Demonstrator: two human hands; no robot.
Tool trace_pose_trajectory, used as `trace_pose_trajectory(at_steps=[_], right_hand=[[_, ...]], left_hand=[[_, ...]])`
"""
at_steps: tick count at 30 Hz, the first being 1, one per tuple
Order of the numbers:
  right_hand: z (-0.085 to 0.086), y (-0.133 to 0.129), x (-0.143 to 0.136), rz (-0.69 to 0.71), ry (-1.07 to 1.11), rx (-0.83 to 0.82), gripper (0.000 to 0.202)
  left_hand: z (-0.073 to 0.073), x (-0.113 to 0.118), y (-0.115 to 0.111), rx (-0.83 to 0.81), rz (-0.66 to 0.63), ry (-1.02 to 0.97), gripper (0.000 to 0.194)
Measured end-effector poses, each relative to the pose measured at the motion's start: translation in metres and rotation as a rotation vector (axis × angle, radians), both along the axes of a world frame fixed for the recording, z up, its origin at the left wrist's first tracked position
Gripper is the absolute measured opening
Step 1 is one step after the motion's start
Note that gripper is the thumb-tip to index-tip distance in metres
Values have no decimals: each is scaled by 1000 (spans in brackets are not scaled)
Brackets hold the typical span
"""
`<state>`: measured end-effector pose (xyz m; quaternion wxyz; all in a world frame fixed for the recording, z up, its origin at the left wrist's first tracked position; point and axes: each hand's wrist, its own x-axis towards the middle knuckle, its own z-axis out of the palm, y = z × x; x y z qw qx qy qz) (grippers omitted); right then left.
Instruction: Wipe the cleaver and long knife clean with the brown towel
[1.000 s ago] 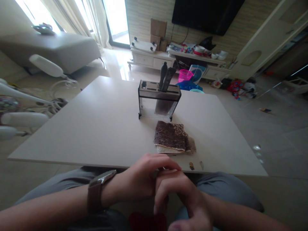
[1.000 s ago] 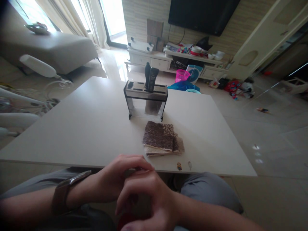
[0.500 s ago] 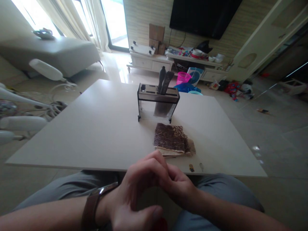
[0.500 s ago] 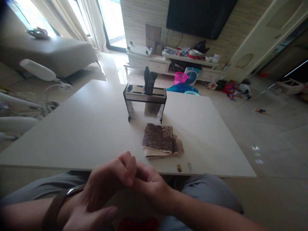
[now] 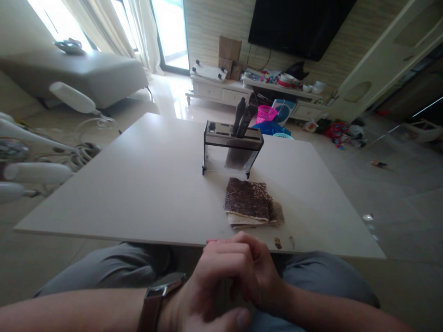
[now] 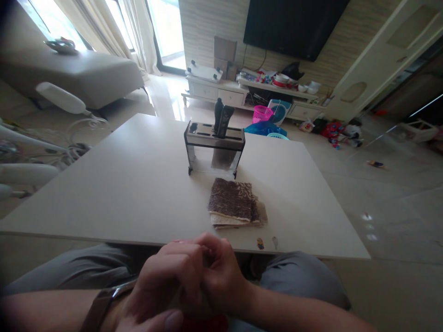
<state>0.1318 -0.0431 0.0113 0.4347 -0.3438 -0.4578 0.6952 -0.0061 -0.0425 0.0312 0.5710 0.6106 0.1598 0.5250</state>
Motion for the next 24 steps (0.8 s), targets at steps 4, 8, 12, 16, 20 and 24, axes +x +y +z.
trace_pose_trajectory(at_steps=[4, 8, 12, 16, 20, 24], right_hand=[[-2, 1, 4, -45, -78, 85, 32], [0, 5, 12, -17, -85, 139, 27], [9, 10, 23, 115, -22, 164, 51], [14, 14, 25, 152, 29, 115, 32], [18, 16, 22, 107, 25, 70, 28], [19, 15, 20, 59, 23, 77, 24]], left_hand=[[3, 2, 5, 24, -15, 22, 28], [16, -1, 16, -53, -55, -57, 30], [24, -3, 22, -191, -233, -121, 30], [18, -3, 24, -121, -255, -82, 36], [10, -3, 26, -24, -299, -30, 44], [10, -4, 26, -7, -322, -2, 44]])
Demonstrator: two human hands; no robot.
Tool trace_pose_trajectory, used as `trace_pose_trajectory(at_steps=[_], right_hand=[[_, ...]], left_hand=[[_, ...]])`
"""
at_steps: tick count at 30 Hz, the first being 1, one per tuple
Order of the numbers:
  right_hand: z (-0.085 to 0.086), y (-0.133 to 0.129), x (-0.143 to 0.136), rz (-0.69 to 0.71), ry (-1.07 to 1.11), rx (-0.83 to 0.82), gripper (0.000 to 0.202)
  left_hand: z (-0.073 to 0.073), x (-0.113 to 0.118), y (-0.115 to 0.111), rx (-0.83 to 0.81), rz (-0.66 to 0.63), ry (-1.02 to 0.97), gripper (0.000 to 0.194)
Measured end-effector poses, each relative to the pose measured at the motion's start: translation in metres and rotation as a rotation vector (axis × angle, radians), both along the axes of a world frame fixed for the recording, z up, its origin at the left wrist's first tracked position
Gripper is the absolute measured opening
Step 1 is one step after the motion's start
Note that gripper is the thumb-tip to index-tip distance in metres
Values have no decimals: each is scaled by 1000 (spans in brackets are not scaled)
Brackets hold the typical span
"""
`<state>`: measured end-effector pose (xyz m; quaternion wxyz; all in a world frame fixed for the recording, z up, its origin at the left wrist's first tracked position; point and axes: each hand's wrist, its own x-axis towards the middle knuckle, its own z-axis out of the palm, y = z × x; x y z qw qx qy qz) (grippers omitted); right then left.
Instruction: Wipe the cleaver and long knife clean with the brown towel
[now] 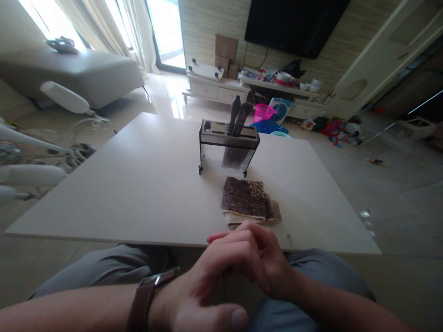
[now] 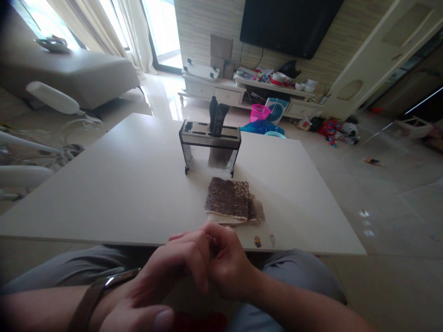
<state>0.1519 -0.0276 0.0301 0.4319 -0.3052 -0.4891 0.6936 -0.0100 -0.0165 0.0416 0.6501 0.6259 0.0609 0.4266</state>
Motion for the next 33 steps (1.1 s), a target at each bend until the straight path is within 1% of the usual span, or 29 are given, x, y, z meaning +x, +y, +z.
trace_pose_trajectory(at_steps=[2, 3, 4, 7, 9, 10, 12, 15, 17, 19, 21, 24, 25, 26, 27, 30, 33], right_hand=[[-1, 2, 3, 6, 17, -9, 28], [-2, 4, 6, 35, 32, -44, 31], [-3, 6, 9, 84, 53, -93, 35], [-6, 13, 21, 252, 109, -257, 47], [-7, 14, 26, 320, 117, -307, 48], [-8, 13, 26, 324, 112, -309, 45], [-10, 9, 23, 297, 110, -286, 37], [-13, 2, 12, 179, 118, -232, 31], [-15, -1, 6, 107, 121, -224, 30], [-16, -1, 4, 62, 122, -227, 31], [-16, 2, 7, 95, 135, -230, 33], [-16, 8, 14, 256, 174, -256, 42], [-16, 9, 15, 292, 182, -265, 44], [-16, 9, 15, 299, 183, -267, 44], [-16, 9, 14, 276, 174, -262, 42], [-20, 3, 7, 129, 121, -205, 34], [-23, -3, 1, 21, 110, -177, 28]], left_hand=[[8, -4, 2, -8, -19, 24, 40], [14, -8, 4, -5, -35, 40, 38], [20, -12, 7, -5, -78, 120, 36], [37, -24, 13, 68, -198, 228, 48], [41, -30, 14, 119, -273, 255, 55], [40, -32, 13, 134, -298, 273, 58], [36, -33, 10, 139, -307, 325, 60], [31, -32, 5, 137, -283, 382, 57], [31, -32, 6, 143, -264, 395, 58], [32, -32, 8, 149, -240, 385, 57], [33, -33, 12, 156, -236, 364, 57], [33, -34, 15, 162, -291, 359, 60], [33, -35, 15, 158, -299, 370, 60], [33, -35, 14, 155, -296, 380, 61], [33, -35, 13, 155, -280, 385, 62], [36, -32, 10, 169, -219, 379, 66], [40, -27, 10, 193, -213, 364, 66]])
